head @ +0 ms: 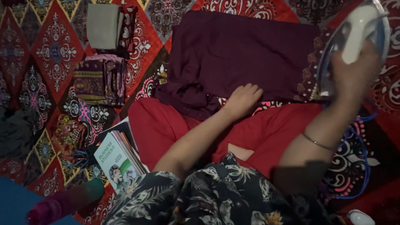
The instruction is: The person irons a maroon cloth laid on a patterned floor, smoothing it with an iron and hands, then folds it into a compact rectangle.
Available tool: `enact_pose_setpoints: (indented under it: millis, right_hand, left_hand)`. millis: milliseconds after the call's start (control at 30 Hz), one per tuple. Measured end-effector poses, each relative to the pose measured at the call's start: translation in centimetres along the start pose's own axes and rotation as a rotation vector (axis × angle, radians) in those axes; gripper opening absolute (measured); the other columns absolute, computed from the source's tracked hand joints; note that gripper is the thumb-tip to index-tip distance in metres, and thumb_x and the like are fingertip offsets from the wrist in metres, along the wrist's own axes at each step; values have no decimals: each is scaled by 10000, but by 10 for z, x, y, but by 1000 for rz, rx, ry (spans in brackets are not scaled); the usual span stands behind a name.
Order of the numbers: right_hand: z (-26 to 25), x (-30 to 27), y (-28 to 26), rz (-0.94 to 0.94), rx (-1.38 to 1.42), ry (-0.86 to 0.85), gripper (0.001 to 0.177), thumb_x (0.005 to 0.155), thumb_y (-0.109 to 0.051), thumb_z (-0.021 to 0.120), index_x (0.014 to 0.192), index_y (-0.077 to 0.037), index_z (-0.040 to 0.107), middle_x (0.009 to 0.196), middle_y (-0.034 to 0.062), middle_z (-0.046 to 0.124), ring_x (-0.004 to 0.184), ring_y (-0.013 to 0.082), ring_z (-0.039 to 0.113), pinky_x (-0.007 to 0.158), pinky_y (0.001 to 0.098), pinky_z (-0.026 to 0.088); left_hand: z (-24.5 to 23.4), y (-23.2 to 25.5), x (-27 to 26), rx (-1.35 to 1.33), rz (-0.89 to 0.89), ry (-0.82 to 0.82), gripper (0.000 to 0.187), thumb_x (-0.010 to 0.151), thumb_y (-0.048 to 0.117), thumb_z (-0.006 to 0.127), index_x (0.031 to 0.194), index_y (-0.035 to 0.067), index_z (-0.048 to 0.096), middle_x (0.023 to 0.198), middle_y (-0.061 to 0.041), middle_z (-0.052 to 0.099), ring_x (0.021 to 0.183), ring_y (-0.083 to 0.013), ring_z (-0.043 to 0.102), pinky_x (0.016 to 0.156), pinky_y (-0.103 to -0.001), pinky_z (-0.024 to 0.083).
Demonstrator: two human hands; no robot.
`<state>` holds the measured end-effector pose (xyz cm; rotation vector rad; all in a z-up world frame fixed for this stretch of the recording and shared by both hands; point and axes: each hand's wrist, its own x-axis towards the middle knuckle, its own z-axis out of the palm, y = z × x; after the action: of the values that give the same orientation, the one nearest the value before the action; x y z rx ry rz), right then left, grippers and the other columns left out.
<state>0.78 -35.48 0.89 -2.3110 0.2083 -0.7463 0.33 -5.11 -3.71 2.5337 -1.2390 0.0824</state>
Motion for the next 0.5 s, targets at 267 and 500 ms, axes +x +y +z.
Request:
enact_pose_setpoints:
  millis: [267, 500]
  right_hand:
    - [6, -3, 0, 424, 209, -38, 154, 945, -12, 724, 1098, -11, 705, 955, 103, 758, 805, 187, 766, 659, 352, 603]
    - [31, 3, -21, 382, 385, -148, 244, 989, 0, 684, 1212, 25, 588, 1004, 127, 732, 810, 181, 761, 641, 289, 628]
  left_hand:
    - [-16, -4, -8, -204, 32, -49, 282, 785, 167, 708, 1005, 26, 603, 995, -132, 604, 938, -332, 587, 794, -447, 463]
    - [-22, -32, -24, 20, -431, 68, 740, 814, 328, 768, 1407, 26, 446, 1450, -194, 457, 1328, -427, 433, 1042, -554, 450]
